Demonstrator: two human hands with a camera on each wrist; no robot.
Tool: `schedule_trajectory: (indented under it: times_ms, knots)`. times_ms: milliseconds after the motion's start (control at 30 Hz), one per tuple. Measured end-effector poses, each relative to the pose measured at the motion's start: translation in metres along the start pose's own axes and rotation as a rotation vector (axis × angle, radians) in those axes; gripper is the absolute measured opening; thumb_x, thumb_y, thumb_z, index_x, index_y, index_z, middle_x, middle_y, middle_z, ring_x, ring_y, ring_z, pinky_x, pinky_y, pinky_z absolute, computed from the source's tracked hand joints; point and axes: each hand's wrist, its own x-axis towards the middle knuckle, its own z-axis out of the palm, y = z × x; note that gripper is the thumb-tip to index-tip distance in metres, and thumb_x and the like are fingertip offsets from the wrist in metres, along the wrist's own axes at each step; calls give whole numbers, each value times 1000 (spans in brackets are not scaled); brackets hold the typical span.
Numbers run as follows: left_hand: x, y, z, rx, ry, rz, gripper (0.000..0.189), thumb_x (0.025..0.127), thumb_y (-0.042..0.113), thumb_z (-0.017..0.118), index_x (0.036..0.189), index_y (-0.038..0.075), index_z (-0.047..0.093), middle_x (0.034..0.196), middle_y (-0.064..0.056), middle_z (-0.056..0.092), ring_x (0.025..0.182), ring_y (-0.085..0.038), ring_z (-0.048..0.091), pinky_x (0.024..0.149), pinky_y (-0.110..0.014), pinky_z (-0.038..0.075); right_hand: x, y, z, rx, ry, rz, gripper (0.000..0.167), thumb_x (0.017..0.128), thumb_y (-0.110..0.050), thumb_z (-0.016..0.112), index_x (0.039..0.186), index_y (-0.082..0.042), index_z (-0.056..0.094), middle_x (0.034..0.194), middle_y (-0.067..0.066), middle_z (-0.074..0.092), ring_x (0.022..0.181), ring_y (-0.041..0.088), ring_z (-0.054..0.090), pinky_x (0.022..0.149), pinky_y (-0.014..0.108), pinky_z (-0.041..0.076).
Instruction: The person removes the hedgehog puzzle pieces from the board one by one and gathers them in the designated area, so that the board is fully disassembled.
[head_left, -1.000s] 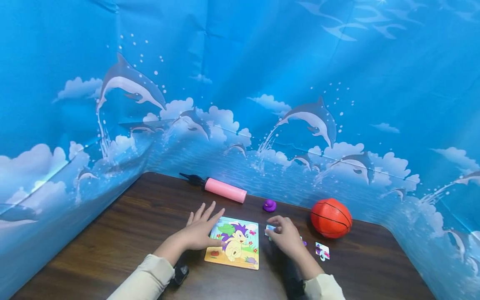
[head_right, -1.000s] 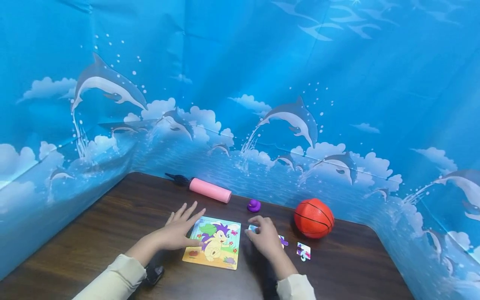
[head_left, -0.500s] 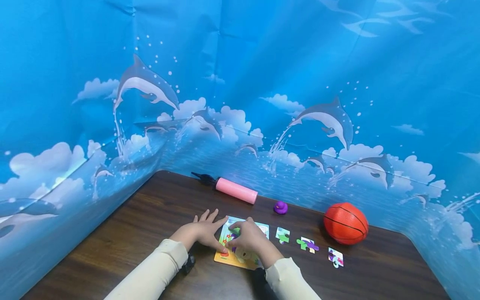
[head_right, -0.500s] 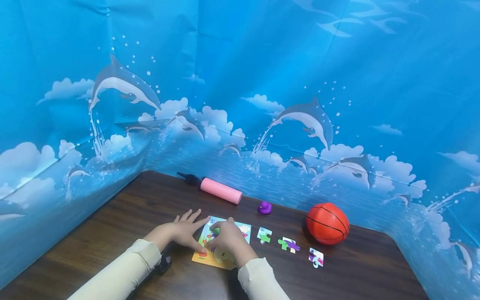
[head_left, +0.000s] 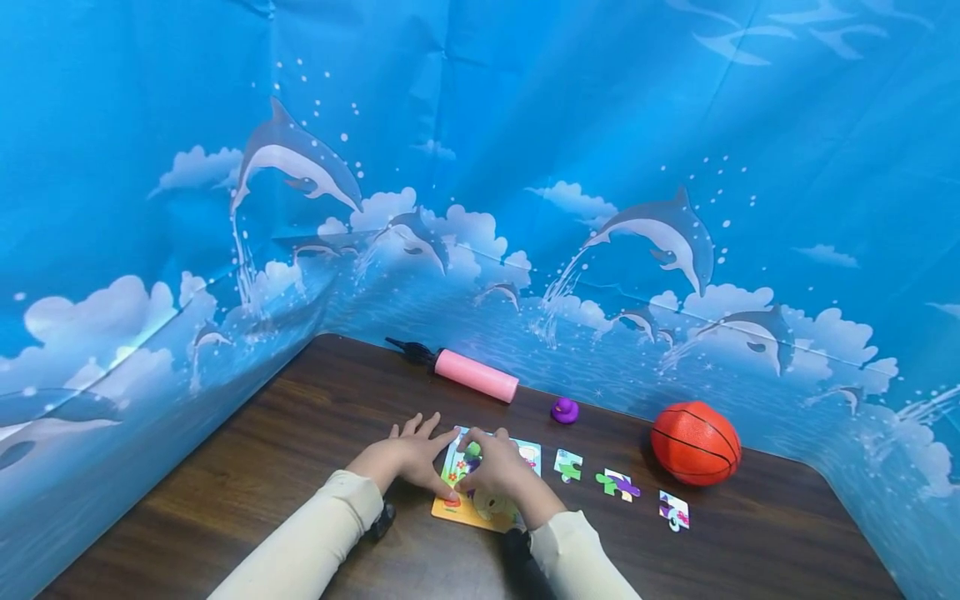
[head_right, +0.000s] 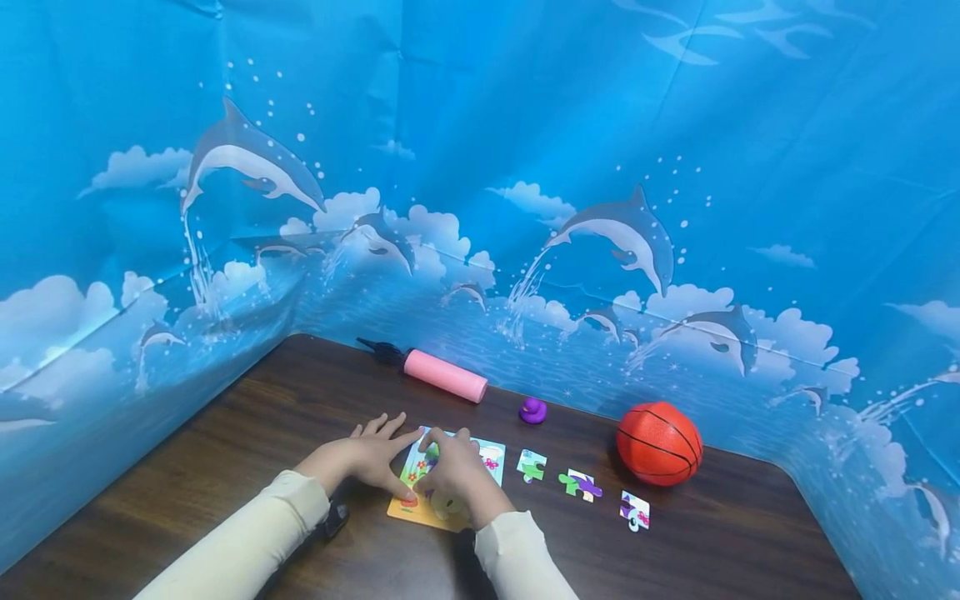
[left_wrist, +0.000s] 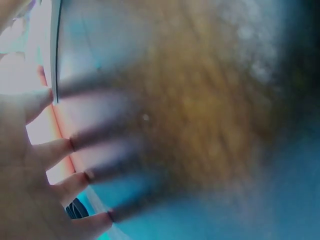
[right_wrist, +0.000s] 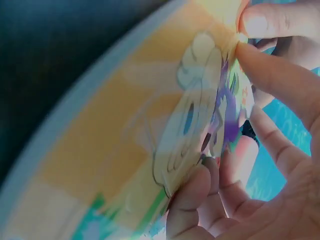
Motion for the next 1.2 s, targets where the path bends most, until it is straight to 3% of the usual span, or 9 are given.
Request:
schedule_trajectory:
  times_ms: [133,300,433,633,833,1000,1200]
  knots:
    - [1,1,0,11,-8,-8,100,74,58,80,155,19,36,163,-18,19,147,-46,11,113,-70,11,-1,1,-1,47,1,-36,36,78,-11,84,105,-23,63,106,15,51,88,30,54,69,51,56]
    - [2,2,-3,30,-22,-19,101,74,59,79,155,18,34,163,-18,18,148,-45,11,113,-70,11,-1,5,-8,159,-45,-132,20,92,1,65,106,-14,63,95,11,63,77,22,60,65,39,52]
    - [4,5,-6,40,-32,-34,101,74,61,78,155,19,35,163,-17,18,148,-44,11,114,-69,12,-2,7,-12,268,-36,-126,18,94,2,60,107,-9,65,93,11,65,75,21,63,65,35,54]
    - [13,2,0,45,-10,-66,103,68,64,80,153,23,38,162,-14,21,148,-42,13,114,-68,13,-3,19,-12,498,40,-12,19,91,-4,67,110,-1,67,81,7,64,62,14,53,53,24,44]
    - [16,-1,5,33,-5,-56,105,68,64,81,152,21,38,162,-16,22,148,-43,14,113,-69,13,-15,43,-23,723,79,99,27,91,-14,71,111,4,68,90,8,71,70,13,62,69,31,58]
    - [6,4,-4,8,-16,-39,104,69,59,83,152,16,38,161,-20,22,147,-46,14,113,-70,13,-38,70,-41,746,118,181,27,92,-14,72,110,7,70,91,8,72,72,13,66,72,33,60]
    - [5,11,-7,17,-22,-71,103,69,55,84,153,17,38,162,-18,21,148,-45,13,113,-69,16,-62,108,-55,729,213,254,26,91,-6,70,108,13,68,88,12,73,71,15,68,73,39,60]
